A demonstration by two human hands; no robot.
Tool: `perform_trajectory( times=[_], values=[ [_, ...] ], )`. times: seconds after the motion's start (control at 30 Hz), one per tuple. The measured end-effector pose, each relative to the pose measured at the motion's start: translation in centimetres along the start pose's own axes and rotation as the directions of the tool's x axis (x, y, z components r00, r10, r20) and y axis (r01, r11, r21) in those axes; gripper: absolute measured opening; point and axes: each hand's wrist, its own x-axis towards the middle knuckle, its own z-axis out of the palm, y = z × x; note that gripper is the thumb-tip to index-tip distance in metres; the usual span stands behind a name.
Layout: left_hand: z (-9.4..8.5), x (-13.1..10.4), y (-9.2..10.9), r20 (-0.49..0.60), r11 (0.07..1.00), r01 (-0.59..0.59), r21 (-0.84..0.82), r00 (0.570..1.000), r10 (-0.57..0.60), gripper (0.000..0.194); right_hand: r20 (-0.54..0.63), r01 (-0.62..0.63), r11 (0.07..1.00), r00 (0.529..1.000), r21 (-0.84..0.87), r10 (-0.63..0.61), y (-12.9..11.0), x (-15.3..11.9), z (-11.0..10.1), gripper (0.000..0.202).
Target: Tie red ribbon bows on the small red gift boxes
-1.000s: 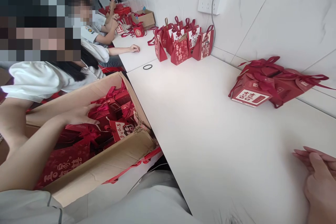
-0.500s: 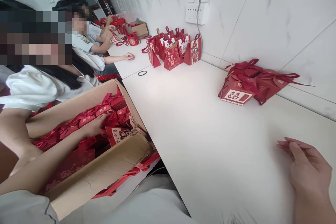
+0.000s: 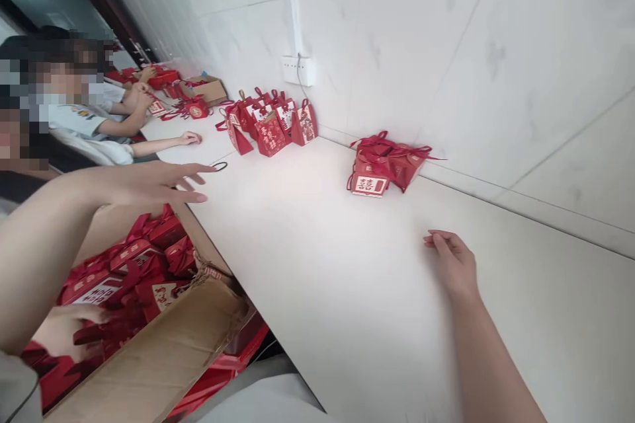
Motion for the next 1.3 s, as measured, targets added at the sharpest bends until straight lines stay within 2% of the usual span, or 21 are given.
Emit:
perform_trajectory(
  times=[0.07, 0.1, 0.17, 0.23, 0.3, 0.4, 0.47, 0.5, 0.53, 0.57, 0.67, 0.73, 0.77, 0.8, 0.87, 0.9, 0.93, 1.03, 1.07, 1.17, 1.3],
  values=[
    [-2.0, 1.5, 5.9, 0.192, 0.976, -0.219, -0.020, 0.957, 0.218, 0.084, 0.003, 0.009, 1.000, 1.000, 0.004, -0.009, -0.4, -0.1, 0.1, 0.032],
    [-2.7, 2.2, 8.7, 0.235, 0.953, -0.300, -0.032, 0.925, 0.299, 0.083, 0.010, 0.011, 1.000, 1.000, 0.004, -0.011, -0.6, -0.1, 0.2, 0.033],
    [-3.3, 3.7, 13.9, 0.261, 0.902, -0.428, -0.055, 0.866, 0.426, 0.081, 0.025, 0.018, 1.000, 1.000, 0.003, -0.018, -0.7, -0.2, 0.3, 0.034],
    [-2.7, 6.0, 18.3, 0.243, 0.865, -0.500, -0.043, 0.834, 0.494, 0.082, 0.042, 0.031, 1.000, 0.999, 0.001, -0.031, -0.9, -0.1, 0.4, 0.035],
    [-1.2, 8.8, 21.9, 0.193, 0.820, -0.568, -0.076, 0.798, 0.571, 0.080, 0.051, 0.038, 0.999, 0.998, 0.001, -0.038, -1.0, -0.1, 0.4, 0.036],
    [2.2, 13.4, 26.3, 0.017, 0.759, -0.626, -0.177, 0.770, 0.638, 0.078, 0.062, 0.043, 0.999, 0.997, 0.003, -0.043, -1.3, -0.2, 0.5, 0.036],
    [5.0, 16.0, 28.4, -0.111, 0.645, -0.725, -0.241, 0.680, 0.724, 0.078, 0.065, 0.045, 0.999, 0.997, 0.014, -0.045, -1.6, -0.2, 0.5, 0.037],
    [6.4, 17.1, 29.2, -0.178, 0.609, -0.752, -0.253, 0.655, 0.734, 0.081, 0.070, 0.046, 0.999, 0.996, 0.020, -0.047, -1.8, -0.2, 0.6, 0.038],
    [7.8, 18.2, 29.8, -0.244, 0.595, -0.759, -0.264, 0.650, 0.720, 0.086, 0.072, 0.047, 0.999, 0.996, 0.024, -0.048, -1.9, -0.2, 0.6, 0.039],
    [9.1, 19.1, 30.2, -0.289, 0.603, -0.743, -0.290, 0.669, 0.685, 0.095, 0.076, 0.047, 0.999, 0.996, 0.027, -0.049, -2.0, -0.2, 0.7, 0.040],
    [12.2, 21.0, 30.4, -0.286, 0.587, -0.683, -0.434, 0.722, 0.630, 0.119, 0.084, 0.052, 0.998, 0.995, 0.026, -0.054, -2.3, 0.0, 0.8, 0.040],
    [13.1, 21.4, 29.9, -0.260, 0.526, -0.655, -0.543, 0.726, 0.636, 0.125, 0.081, 0.052, 0.998, 0.995, 0.025, -0.054, -2.5, 0.1, 1.0, 0.039],
    [13.2, 21.4, 29.6, -0.222, 0.483, -0.647, -0.590, 0.705, 0.674, 0.125, 0.083, 0.051, 0.998, 0.995, 0.027, -0.053, -2.5, 0.2, 1.0, 0.039],
    [13.0, 21.2, 29.2, -0.164, 0.433, -0.643, -0.631, 0.656, 0.736, 0.123, 0.086, 0.049, 0.998, 0.995, 0.031, -0.051, -2.5, 0.2, 1.1, 0.038],
    [12.4, 20.5, 28.4, -0.048, 0.355, -0.639, -0.683, 0.524, 0.850, 0.109, 0.093, 0.046, 0.998, 0.994, 0.046, -0.051, -2.5, 0.3, 1.1, 0.037],
    [12.0, 20.0, 28.0, -0.034, 0.338, -0.649, -0.682, 0.490, 0.871, 0.100, 0.093, 0.046, 0.997, 0.994, 0.054, -0.051, -2.5, 0.4, 1.1, 0.037],
    [11.6, 19.4, 27.7, -0.065, 0.341, -0.666, -0.663, 0.505, 0.861, 0.090, 0.093, 0.047, 0.997, 0.994, 0.062, -0.053, -2.5, 0.4, 1.2, 0.037],
    [11.3, 17.6, 27.2, -0.240, 0.416, -0.672, -0.612, 0.660, 0.712, 0.065, 0.090, 0.040, 0.997, 0.995, 0.064, -0.046, -2.5, 0.6, 1.2, 0.036],
    [11.3, 17.0, 27.3, -0.266, 0.430, -0.658, -0.618, 0.690, 0.673, 0.058, 0.091, 0.034, 0.998, 0.995, 0.060, -0.040, -2.5, 0.6, 1.2, 0.035],
    [12.0, 15.5, 27.8, -0.266, 0.428, -0.636, -0.642, 0.708, 0.654, 0.042, 0.082, 0.021, 0.999, 0.996, 0.046, -0.025, -2.5, 0.6, 1.3, 0.035],
    [12.8, 14.7, 28.9, -0.259, 0.489, -0.634, -0.599, 0.732, 0.631, 0.041, 0.041, 0.030, 0.999, 0.999, 0.031, -0.032, -2.6, 0.4, 1.4, 0.038]
  ],
)
